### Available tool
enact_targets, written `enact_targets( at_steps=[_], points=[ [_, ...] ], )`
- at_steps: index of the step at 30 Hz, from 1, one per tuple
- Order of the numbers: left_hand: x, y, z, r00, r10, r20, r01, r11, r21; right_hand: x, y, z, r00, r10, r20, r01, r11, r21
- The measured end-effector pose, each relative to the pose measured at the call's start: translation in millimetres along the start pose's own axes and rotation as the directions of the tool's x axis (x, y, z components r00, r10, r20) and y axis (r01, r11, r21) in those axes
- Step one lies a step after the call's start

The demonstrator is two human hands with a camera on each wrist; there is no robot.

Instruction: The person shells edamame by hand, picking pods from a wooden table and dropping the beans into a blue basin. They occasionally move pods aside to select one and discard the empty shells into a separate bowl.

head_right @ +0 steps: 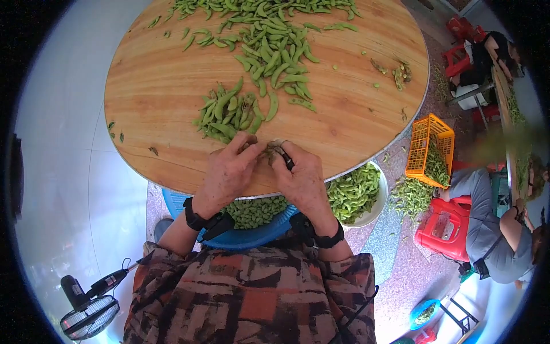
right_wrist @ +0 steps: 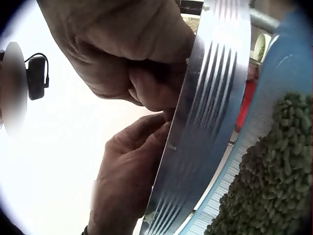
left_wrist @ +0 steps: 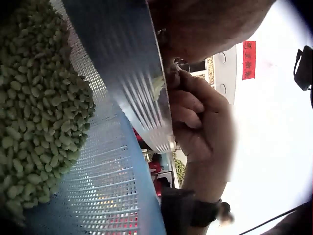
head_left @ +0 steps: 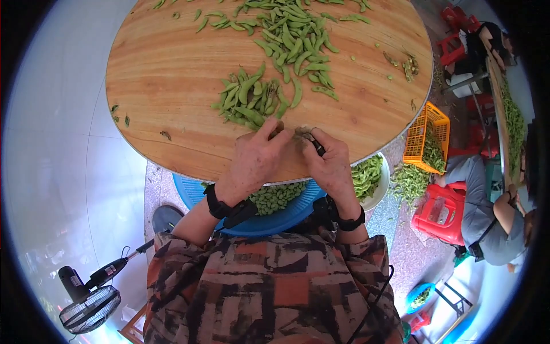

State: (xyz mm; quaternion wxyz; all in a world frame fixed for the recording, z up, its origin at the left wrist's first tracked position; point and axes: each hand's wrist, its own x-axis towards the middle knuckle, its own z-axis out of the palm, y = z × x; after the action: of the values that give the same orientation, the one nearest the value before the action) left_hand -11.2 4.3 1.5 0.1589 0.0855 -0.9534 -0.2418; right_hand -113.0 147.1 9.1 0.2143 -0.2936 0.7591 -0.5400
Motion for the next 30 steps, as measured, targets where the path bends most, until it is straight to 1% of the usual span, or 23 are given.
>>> enact_targets(
  at_steps=[2,5,6,7,9,11,13,14,15,16,17,18,19,20,21,22,23,24,25,26,28,29,30],
  points=[
    [-1,-1,4,0.995,0.085,-0.06,-0.077,0.989,0.126,1,0,1,1.0,0.014,0.0,-0.014,1.0,0.013],
    [-1,6,2,0.991,0.13,-0.036,-0.123,0.979,0.161,-2,4,2,1.0,-0.005,-0.03,0.007,0.996,0.085],
    [-1,6,3,0.991,0.131,-0.036,-0.124,0.979,0.162,-4,2,1,0.999,0.036,-0.026,-0.03,0.982,0.186],
    [-1,6,3,0.991,0.125,-0.054,-0.119,0.987,0.109,-5,0,0,0.997,0.076,-0.017,-0.068,0.956,0.286],
    [0,6,5,0.99,0.121,-0.071,-0.117,0.992,0.057,-6,-2,-2,0.997,0.08,-0.017,-0.071,0.954,0.292],
    [2,7,7,0.995,0.069,-0.067,-0.072,0.996,-0.045,-7,-2,-4,0.996,0.084,-0.018,-0.075,0.951,0.299],
    [1,12,4,0.998,0.053,-0.041,-0.055,0.998,-0.04,-6,4,-2,0.988,0.157,0.011,-0.152,0.938,0.312],
    [1,13,3,0.999,0.036,-0.012,-0.037,0.999,-0.035,-6,7,-4,0.988,0.155,0.011,-0.151,0.937,0.314],
    [0,13,4,0.999,0.035,-0.012,-0.036,0.999,-0.033,-8,10,-6,0.985,0.169,0.033,-0.171,0.951,0.258],
    [-1,12,6,0.998,0.007,-0.066,-0.014,0.995,-0.103,-10,12,-8,0.982,0.183,0.054,-0.19,0.961,0.2],
    [0,11,7,0.993,-0.024,-0.119,0.003,0.985,-0.174,-11,10,-8,0.982,0.182,0.054,-0.189,0.961,0.201],
    [1,10,6,0.993,-0.023,-0.119,0.002,0.985,-0.174,-12,5,-8,0.987,0.163,-0.008,-0.153,0.941,0.301],
    [2,9,3,0.992,-0.102,-0.079,0.063,0.919,-0.39,-14,2,-9,0.986,0.151,-0.07,-0.112,0.912,0.396],
    [3,9,1,0.985,-0.169,-0.022,0.125,0.802,-0.584,-16,1,-12,0.986,0.153,-0.071,-0.113,0.911,0.396],
    [3,11,-3,0.986,-0.168,-0.021,0.125,0.802,-0.585,-17,0,-16,0.993,0.118,-0.011,-0.104,0.909,0.405],
    [4,14,-9,0.953,-0.273,0.134,0.292,0.692,-0.661,-18,0,-19,0.996,0.081,0.048,-0.093,0.906,0.413],
    [5,16,-11,0.888,-0.351,0.296,0.452,0.555,-0.698,-19,0,-21,0.996,0.081,0.045,-0.093,0.906,0.412],
    [4,14,-11,0.889,-0.349,0.297,0.451,0.555,-0.699,-19,1,-23,0.995,0.028,0.092,-0.062,0.92,0.388],
    [3,10,-9,0.873,-0.346,0.344,0.482,0.501,-0.719,-20,1,-24,0.99,-0.024,0.141,-0.029,0.931,0.365],
    [2,8,-8,0.856,-0.341,0.389,0.511,0.446,-0.735,-20,1,-25,0.99,-0.023,0.141,-0.03,0.931,0.364],
    [2,11,-12,0.842,-0.356,0.406,0.535,0.444,-0.719,-18,1,-28,0.975,-0.085,0.206,0.029,0.965,0.259],
    [2,12,-15,0.828,-0.37,0.422,0.557,0.443,-0.703,-17,0,-27,0.974,-0.084,0.209,0.027,0.965,0.26],
    [2,14,-19,0.827,-0.372,0.422,0.558,0.442,-0.702,-17,-1,-27,0.97,-0.123,0.21,0.068,0.965,0.252]
  ],
)
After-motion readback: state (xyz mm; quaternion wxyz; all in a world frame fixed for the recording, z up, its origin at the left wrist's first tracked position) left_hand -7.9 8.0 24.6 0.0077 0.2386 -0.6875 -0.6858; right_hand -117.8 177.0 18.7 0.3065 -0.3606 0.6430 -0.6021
